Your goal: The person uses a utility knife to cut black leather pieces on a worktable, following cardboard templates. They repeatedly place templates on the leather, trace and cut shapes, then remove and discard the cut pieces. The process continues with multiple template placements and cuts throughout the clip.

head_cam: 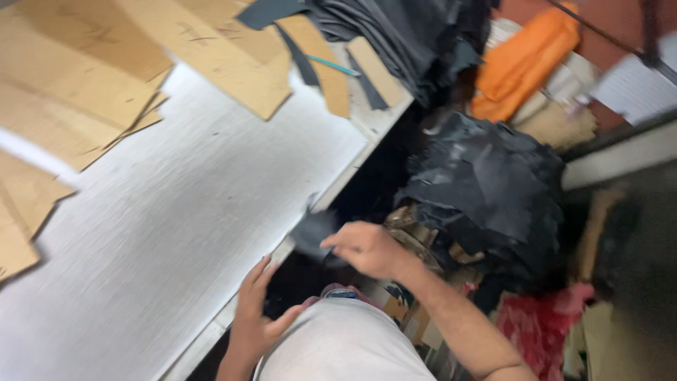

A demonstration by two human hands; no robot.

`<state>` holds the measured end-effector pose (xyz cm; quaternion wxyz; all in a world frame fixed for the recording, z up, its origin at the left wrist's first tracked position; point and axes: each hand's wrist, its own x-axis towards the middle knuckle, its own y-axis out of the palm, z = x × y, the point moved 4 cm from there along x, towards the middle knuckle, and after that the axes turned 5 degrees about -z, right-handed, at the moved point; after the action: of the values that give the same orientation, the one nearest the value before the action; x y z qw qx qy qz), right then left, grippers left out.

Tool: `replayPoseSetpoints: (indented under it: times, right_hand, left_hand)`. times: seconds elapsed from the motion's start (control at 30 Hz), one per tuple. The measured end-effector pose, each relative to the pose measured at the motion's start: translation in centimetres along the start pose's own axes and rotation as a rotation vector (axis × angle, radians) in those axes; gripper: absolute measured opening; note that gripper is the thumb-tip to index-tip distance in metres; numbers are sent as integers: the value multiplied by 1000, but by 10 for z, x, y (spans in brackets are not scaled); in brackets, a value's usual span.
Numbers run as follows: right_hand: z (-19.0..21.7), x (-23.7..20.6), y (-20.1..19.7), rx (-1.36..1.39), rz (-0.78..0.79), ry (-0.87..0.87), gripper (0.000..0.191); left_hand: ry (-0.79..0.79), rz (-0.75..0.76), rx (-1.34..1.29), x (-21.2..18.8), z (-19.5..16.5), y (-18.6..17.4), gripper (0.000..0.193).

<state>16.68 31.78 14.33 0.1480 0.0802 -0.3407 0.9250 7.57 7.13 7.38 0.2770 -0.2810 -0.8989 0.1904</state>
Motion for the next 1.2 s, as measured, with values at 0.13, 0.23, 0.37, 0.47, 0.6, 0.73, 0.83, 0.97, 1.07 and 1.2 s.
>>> replayPoseSetpoints:
  times: [0.13, 0.23, 0.37, 0.47, 0.6, 0.73, 0.83, 0.97, 1.07, 1.2]
  right_hand:
    - [53, 38, 71, -18, 221, -218, 16]
    - [79, 67, 78, 18, 174, -373, 20]
    - [116, 109, 75, -201, 72, -608, 16]
    - [142, 134, 67, -428, -99, -750, 17]
    - [150, 155, 91, -473, -239, -879, 25]
    - [94, 147, 132, -416, -18, -885, 34]
    - [2, 112, 150, -251, 468, -303, 26]
    - [-124, 24, 153, -276, 812, 406, 32]
    - [-188, -30, 164, -206, 867, 701, 39]
    - [-228, -56, 189, 283, 804, 1001, 52]
  left_hand:
    - [-339, 272, 91, 39, -13, -21, 46]
    - [-441, 203, -129, 43, -11, -62, 41]
    - [-355, 239, -165, 57, 1, -98, 30]
    - [-271, -4, -17, 85, 13, -116, 36]
    - [190, -505, 755, 97, 22, -144, 34]
    - [20, -452, 1126, 59, 78, -169, 41]
    - [-295, -305, 928, -10, 106, -165, 46]
    - [-1104, 95, 1, -127, 117, -80, 35]
    - [-1236, 83, -137, -172, 126, -39, 47]
    - [-1428, 308, -95, -187, 160, -11, 62]
